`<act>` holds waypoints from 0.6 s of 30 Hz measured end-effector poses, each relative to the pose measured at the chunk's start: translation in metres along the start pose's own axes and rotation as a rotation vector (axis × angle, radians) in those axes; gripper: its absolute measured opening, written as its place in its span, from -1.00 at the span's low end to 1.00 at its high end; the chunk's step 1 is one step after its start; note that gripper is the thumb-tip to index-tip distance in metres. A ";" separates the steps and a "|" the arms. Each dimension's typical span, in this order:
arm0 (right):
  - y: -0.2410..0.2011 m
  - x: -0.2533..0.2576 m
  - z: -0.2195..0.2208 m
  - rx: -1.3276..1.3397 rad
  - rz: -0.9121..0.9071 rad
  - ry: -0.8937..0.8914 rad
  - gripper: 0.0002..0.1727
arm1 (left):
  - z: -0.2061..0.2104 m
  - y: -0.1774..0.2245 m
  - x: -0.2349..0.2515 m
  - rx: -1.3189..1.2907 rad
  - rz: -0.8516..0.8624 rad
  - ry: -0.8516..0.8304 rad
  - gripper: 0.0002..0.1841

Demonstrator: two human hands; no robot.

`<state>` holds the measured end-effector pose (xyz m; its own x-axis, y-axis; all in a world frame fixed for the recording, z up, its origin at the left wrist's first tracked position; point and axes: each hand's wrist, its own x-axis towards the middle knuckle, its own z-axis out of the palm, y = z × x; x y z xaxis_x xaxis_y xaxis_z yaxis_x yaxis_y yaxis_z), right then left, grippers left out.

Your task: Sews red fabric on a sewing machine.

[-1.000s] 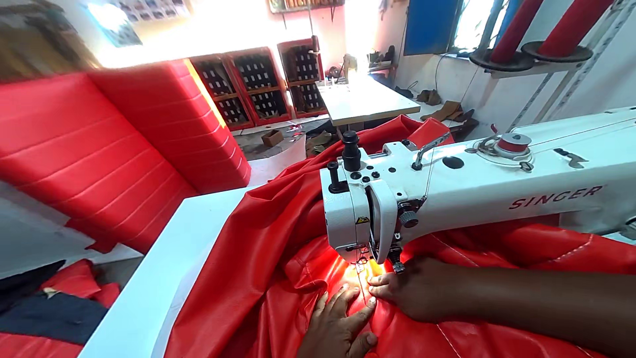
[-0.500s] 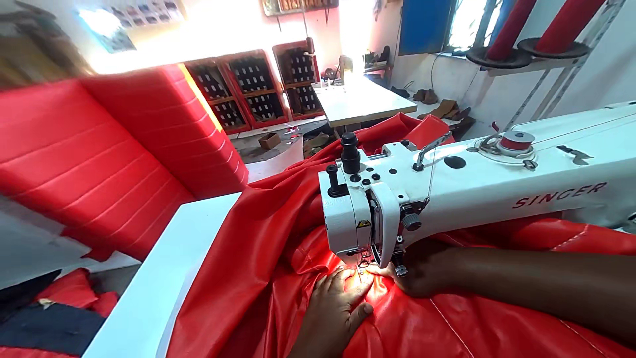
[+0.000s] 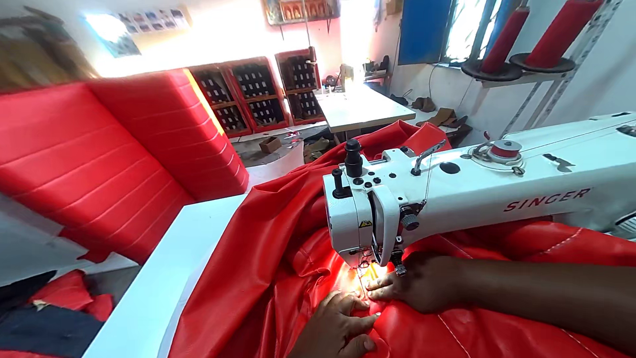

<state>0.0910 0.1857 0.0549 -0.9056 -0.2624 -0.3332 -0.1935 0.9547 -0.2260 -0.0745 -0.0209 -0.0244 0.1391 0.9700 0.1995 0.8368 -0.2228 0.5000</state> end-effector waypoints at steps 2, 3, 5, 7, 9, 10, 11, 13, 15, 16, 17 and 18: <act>0.001 -0.001 -0.002 0.031 0.046 -0.017 -0.43 | 0.001 -0.001 -0.003 0.007 -0.003 0.063 -0.12; 0.001 -0.001 -0.003 0.038 0.066 -0.032 -0.43 | 0.001 -0.003 -0.003 0.015 -0.007 0.063 -0.08; 0.004 0.001 -0.002 0.041 0.102 -0.046 -0.43 | 0.001 -0.007 -0.002 0.047 -0.008 0.046 -0.07; 0.008 0.002 0.001 0.011 0.132 -0.026 -0.45 | -0.002 -0.010 0.002 0.069 -0.027 0.024 -0.08; 0.009 0.000 -0.001 -0.025 0.169 0.012 -0.52 | -0.006 -0.012 0.007 0.077 -0.059 -0.012 -0.07; 0.008 -0.001 -0.004 -0.027 0.203 0.018 -0.57 | -0.007 -0.014 0.009 0.081 -0.069 -0.018 -0.07; 0.007 -0.002 -0.007 -0.028 0.241 0.011 -0.62 | -0.008 -0.014 0.010 0.085 -0.085 -0.036 -0.06; 0.008 -0.002 -0.015 -0.008 0.285 -0.014 -0.67 | -0.012 -0.015 0.016 0.092 -0.128 -0.073 -0.05; 0.007 -0.002 -0.030 0.054 0.338 -0.097 -0.70 | -0.016 -0.017 0.022 0.088 -0.157 -0.085 -0.03; 0.012 0.000 -0.029 0.075 0.342 -0.102 -0.69 | -0.018 -0.018 0.024 0.083 -0.169 -0.093 -0.02; 0.016 0.001 -0.028 0.079 0.343 -0.101 -0.70 | -0.020 -0.018 0.027 0.082 -0.181 -0.107 -0.02; 0.018 0.003 -0.028 0.080 0.346 -0.110 -0.69 | -0.021 -0.019 0.028 0.081 -0.190 -0.118 -0.02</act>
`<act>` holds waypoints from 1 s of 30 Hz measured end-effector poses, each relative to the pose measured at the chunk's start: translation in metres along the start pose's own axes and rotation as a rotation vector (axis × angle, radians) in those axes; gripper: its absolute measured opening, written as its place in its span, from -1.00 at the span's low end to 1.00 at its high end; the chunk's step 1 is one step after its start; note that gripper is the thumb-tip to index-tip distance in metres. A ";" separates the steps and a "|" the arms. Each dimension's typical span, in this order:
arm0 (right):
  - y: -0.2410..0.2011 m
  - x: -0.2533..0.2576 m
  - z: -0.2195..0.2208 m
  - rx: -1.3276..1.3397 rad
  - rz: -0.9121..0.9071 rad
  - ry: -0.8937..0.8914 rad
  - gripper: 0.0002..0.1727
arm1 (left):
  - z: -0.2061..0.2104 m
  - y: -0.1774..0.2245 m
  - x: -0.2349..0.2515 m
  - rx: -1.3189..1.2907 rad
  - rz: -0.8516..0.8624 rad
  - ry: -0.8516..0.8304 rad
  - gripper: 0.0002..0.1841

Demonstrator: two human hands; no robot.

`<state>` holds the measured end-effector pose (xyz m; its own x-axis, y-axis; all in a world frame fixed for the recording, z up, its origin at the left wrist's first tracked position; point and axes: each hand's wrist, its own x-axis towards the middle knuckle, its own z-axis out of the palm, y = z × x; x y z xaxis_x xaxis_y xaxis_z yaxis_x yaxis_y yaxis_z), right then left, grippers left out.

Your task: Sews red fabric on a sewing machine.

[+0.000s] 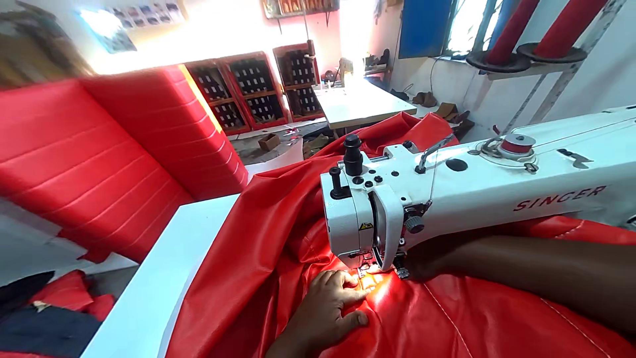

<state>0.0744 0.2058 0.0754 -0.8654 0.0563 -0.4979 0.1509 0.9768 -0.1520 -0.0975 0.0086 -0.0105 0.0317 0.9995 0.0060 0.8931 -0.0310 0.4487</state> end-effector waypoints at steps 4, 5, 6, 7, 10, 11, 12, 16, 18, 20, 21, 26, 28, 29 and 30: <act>-0.011 -0.007 -0.005 -0.076 0.041 -0.006 -0.70 | -0.002 0.001 0.001 -0.017 -0.028 -0.016 -0.03; -0.013 -0.010 -0.001 -0.087 0.019 0.036 -0.70 | -0.002 0.003 0.001 -0.023 -0.023 -0.005 -0.07; -0.010 -0.010 0.009 -0.090 -0.048 0.124 -0.71 | -0.001 0.007 0.000 -0.026 -0.012 0.006 -0.13; -0.005 -0.009 0.022 -0.091 -0.155 0.221 -0.68 | 0.001 0.012 -0.003 -0.022 0.019 0.026 -0.21; -0.010 -0.010 0.035 -0.113 -0.383 0.213 -0.37 | 0.004 0.029 -0.015 -0.015 0.110 0.032 -0.38; -0.013 -0.010 0.037 -0.125 -0.395 0.186 -0.31 | 0.007 0.033 -0.020 -0.017 0.111 0.039 -0.41; -0.014 -0.010 0.038 -0.134 -0.391 0.163 -0.31 | 0.011 0.036 -0.024 -0.010 0.106 0.056 -0.43; -0.008 -0.006 0.038 -0.079 -0.397 0.175 -0.37 | 0.028 0.032 -0.030 0.044 0.133 0.240 -0.44; -0.002 -0.004 0.040 -0.054 -0.408 0.213 -0.42 | 0.034 0.032 -0.028 0.112 0.130 0.321 -0.40; 0.005 -0.001 0.044 -0.048 -0.437 0.260 -0.46 | 0.037 0.035 -0.027 0.150 0.103 0.331 -0.31; 0.008 0.001 0.045 -0.044 -0.444 0.273 -0.46 | 0.037 0.036 -0.028 0.156 0.088 0.313 -0.28; 0.014 0.005 0.046 -0.030 -0.476 0.308 -0.44 | 0.031 0.023 -0.026 0.047 0.088 0.261 -0.27; 0.016 0.005 0.045 -0.027 -0.434 0.306 -0.45 | 0.029 0.018 -0.021 0.046 0.078 0.261 -0.35; 0.014 0.003 0.041 -0.019 -0.396 0.289 -0.46 | 0.027 0.017 -0.017 0.043 0.060 0.255 -0.37; 0.012 0.000 0.036 -0.018 -0.363 0.280 -0.48 | 0.025 0.016 -0.014 0.034 0.043 0.248 -0.40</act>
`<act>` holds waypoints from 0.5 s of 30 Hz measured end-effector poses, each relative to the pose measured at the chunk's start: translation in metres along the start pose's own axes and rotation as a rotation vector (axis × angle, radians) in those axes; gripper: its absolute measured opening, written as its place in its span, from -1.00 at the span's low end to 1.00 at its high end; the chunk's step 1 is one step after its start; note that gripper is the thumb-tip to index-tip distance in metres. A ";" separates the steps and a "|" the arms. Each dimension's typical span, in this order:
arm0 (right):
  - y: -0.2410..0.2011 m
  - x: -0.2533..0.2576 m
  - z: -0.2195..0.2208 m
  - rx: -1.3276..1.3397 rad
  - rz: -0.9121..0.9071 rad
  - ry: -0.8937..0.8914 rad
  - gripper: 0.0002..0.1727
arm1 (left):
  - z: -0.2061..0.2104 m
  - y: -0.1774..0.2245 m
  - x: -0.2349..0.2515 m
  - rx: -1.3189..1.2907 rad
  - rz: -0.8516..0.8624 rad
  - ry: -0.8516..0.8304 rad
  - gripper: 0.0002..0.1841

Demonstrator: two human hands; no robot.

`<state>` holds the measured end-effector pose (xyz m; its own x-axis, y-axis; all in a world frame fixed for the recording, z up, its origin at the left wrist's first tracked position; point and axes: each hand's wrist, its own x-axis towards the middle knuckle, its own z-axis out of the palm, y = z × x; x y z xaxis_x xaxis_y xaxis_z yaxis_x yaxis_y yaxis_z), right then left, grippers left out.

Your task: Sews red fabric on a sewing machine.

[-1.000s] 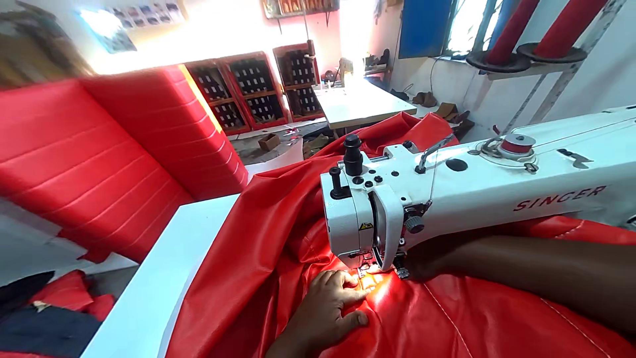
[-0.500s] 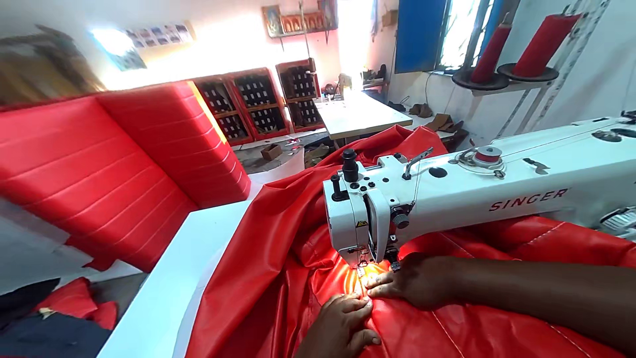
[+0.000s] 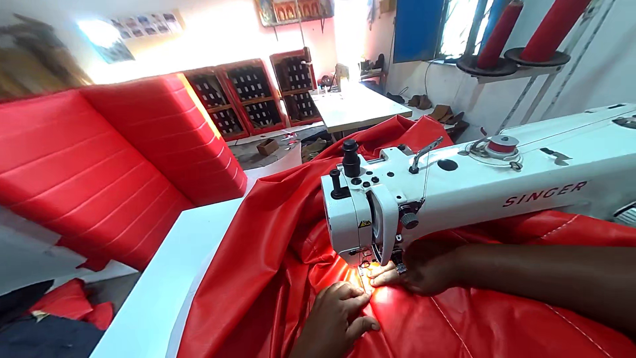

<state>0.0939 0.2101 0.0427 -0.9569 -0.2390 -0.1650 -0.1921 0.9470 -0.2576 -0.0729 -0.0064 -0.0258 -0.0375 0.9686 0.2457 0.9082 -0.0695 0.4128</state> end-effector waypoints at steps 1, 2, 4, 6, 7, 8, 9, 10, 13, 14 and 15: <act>-0.002 0.000 -0.005 -0.017 0.035 -0.014 -0.49 | -0.001 -0.003 0.003 0.001 -0.010 0.002 -0.41; -0.003 0.000 -0.008 -0.038 0.065 -0.027 -0.51 | -0.001 -0.006 0.006 0.010 -0.012 0.009 -0.41; -0.005 -0.001 -0.017 -0.073 0.091 -0.048 -0.56 | -0.003 -0.010 0.011 0.013 -0.014 -0.001 -0.41; -0.006 -0.001 -0.024 -0.077 0.093 -0.068 -0.64 | -0.005 -0.013 0.014 0.006 -0.031 -0.027 -0.43; -0.007 -0.001 -0.027 -0.085 0.107 -0.089 -0.66 | -0.007 -0.014 0.015 -0.016 -0.051 -0.048 -0.44; -0.009 -0.001 -0.030 -0.089 0.134 -0.116 -0.66 | -0.009 -0.016 0.017 -0.061 -0.079 -0.077 -0.46; -0.015 0.000 -0.035 -0.080 0.178 -0.152 -0.64 | -0.012 -0.018 0.018 -0.127 -0.108 -0.105 -0.46; -0.018 0.000 -0.035 -0.086 0.208 -0.160 -0.60 | -0.016 -0.021 0.020 -0.199 -0.121 -0.134 -0.45; -0.021 -0.003 -0.008 -0.229 0.100 0.008 -0.50 | -0.033 -0.030 0.027 -0.338 -0.156 -0.314 -0.48; -0.024 -0.005 0.000 -0.265 0.043 0.058 -0.50 | -0.039 -0.029 0.031 -0.344 -0.170 -0.391 -0.52; -0.034 -0.007 0.000 -0.240 0.007 0.060 -0.52 | -0.046 -0.026 0.037 -0.332 -0.190 -0.469 -0.55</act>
<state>0.1073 0.1799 0.0523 -0.9682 -0.2259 -0.1071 -0.2249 0.9741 -0.0219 -0.1166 0.0199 0.0127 0.0700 0.9679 -0.2413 0.7223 0.1177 0.6815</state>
